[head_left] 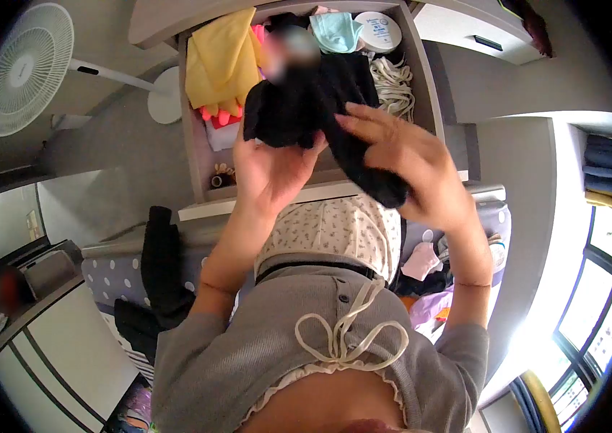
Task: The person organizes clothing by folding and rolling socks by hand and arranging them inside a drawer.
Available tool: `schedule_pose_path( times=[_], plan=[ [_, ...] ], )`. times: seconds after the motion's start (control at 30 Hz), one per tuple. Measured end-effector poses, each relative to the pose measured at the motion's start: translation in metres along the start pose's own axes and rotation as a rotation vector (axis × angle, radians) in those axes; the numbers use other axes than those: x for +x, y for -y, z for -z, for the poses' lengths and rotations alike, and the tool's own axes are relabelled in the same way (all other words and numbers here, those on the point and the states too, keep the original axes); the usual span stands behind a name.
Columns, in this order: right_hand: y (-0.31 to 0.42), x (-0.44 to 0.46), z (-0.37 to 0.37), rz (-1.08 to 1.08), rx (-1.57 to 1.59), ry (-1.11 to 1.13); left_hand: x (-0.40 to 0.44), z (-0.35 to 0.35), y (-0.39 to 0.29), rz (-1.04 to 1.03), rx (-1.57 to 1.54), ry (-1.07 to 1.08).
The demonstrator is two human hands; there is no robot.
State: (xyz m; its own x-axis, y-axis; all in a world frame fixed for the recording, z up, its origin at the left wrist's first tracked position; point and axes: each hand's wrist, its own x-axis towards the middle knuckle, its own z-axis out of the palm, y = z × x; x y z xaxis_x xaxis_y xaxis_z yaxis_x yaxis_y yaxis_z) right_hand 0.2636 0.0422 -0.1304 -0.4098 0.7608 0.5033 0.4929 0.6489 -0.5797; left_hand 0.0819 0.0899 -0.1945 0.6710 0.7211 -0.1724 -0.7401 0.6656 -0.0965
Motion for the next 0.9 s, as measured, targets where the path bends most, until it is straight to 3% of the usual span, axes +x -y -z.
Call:
schedule_pose_path(
  times=[0.17, 0.3, 0.47, 0.6, 0.7, 0.77, 0.83, 0.9],
  plan=[
    [0.01, -0.002, -0.007, 0.11, -0.298, 0.076, -0.01, -0.011, 0.012, 0.114, -0.143, 0.167],
    [0.001, 0.0, -0.013, 0.1, -0.347, 0.021, -0.011, -0.008, 0.017, 0.131, -0.063, 0.223],
    [-0.02, -0.007, -0.036, 0.171, -0.247, -0.217, -0.01, -0.007, 0.031, 0.122, -0.044, 0.187],
    [-0.017, 0.002, -0.042, 0.041, -0.167, -0.351, -0.012, -0.005, 0.036, 0.068, 0.024, 0.004],
    [-0.024, -0.003, -0.04, -0.036, -0.075, -0.338, -0.016, 0.015, 0.032, 0.121, 0.09, 0.041],
    [-0.025, -0.003, -0.035, -0.116, -0.025, -0.419, -0.019, 0.027, 0.03, 0.118, 0.299, 0.162],
    [-0.026, -0.009, -0.027, -0.318, 0.056, -0.503, -0.022, 0.028, 0.021, 0.159, 0.555, 0.238],
    [-0.028, -0.011, -0.015, -0.455, 0.285, -0.533, -0.026, 0.024, 0.012, 0.115, 0.587, 0.17]
  ],
)
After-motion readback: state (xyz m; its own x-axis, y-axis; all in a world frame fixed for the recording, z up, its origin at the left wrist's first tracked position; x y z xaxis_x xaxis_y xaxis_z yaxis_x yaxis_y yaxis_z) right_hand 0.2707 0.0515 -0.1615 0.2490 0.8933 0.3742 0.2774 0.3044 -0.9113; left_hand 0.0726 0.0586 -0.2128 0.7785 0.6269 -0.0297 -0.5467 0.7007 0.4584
